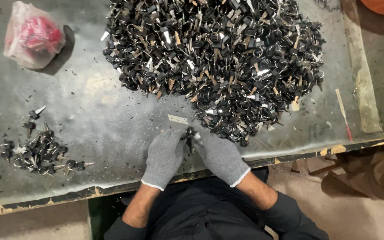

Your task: The person, wearing gray gloves, picks keys one at a time from a large pile on the work table and places selected keys onto a growing group on the left side of the table. The sorting continues steadily throughout the clip, with the sorted group gradually increasing in size.

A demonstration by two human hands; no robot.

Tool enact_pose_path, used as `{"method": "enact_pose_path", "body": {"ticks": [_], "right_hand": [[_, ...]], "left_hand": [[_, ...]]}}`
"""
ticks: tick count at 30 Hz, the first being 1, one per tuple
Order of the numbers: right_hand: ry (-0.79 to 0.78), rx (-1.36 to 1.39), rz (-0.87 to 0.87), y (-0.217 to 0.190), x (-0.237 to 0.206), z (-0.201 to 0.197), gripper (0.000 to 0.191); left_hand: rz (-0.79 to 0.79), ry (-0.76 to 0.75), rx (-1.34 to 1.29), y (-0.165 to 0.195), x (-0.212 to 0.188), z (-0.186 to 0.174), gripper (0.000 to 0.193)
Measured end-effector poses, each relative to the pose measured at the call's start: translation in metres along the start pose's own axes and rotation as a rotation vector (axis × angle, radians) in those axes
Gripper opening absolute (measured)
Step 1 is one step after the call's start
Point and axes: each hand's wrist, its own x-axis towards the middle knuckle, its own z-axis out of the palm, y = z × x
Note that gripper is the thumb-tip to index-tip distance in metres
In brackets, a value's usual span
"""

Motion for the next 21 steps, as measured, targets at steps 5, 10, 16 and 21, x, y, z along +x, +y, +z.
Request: {"method": "enact_pose_path", "body": {"ticks": [5,10,16,21], "right_hand": [[0.168,0.012,-0.214,-0.001,0.012,-0.006,0.056],[0.195,0.099,-0.209,0.004,0.006,-0.006,0.047],[0.351,-0.002,-0.361,0.007,-0.004,0.009,0.052],[0.292,0.18,-0.352,0.004,0.018,0.004,0.049]], "left_hand": [[-0.015,-0.04,0.027,0.002,0.003,0.001,0.022],[-0.124,0.042,-0.099,0.001,0.008,-0.008,0.027],[-0.396,-0.112,-0.046,-0.004,0.011,-0.01,0.074],[-0.12,0.028,-0.043,-0.003,0.007,-0.006,0.025]]}}
